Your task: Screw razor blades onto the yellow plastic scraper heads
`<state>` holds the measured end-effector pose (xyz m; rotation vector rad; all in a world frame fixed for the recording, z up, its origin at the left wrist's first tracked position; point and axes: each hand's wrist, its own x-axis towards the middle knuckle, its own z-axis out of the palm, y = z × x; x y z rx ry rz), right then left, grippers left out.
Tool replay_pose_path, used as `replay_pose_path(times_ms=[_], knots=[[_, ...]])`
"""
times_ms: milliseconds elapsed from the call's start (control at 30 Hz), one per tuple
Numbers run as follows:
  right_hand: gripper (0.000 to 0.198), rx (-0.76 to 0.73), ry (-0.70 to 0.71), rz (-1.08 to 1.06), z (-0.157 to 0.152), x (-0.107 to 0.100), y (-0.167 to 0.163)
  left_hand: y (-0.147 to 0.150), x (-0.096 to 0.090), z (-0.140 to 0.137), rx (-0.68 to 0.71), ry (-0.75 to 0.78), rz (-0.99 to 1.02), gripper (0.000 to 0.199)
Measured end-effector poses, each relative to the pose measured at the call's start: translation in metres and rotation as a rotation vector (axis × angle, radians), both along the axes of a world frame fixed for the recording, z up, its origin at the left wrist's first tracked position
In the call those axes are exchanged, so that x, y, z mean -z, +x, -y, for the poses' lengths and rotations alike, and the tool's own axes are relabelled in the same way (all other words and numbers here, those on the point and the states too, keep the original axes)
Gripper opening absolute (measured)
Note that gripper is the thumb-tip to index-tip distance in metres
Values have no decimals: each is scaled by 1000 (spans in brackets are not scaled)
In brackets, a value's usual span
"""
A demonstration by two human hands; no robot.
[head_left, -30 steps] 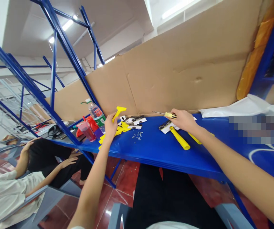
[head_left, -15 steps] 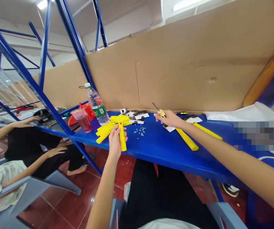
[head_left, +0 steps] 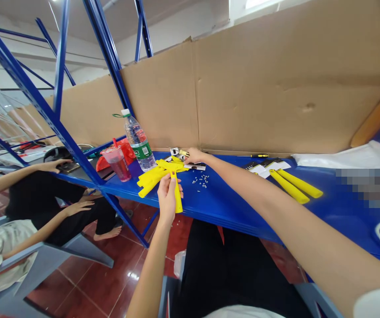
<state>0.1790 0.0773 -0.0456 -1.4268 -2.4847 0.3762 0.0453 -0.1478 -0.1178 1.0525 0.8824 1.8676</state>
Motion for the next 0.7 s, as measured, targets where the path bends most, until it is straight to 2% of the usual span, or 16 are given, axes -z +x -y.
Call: replay_pose_path(times_ms=[200,400,533,600,700], knots=[[42,64,57,-7,-14,16,-8,1,-1,0,2,1,-38,61],[39,87,81,-233,-4,21,5,2,-1,0,-5,-2,-52,63],[24,154,84,-546,3,0,20,2,-2,2,3,-12,-45,60],[33,158,78,-739,11,-17,30,3,-5,4,21,-18,-27,57],[57,64,43,-1000,36,-41,48,11,-12,8,65,-36,45,54]])
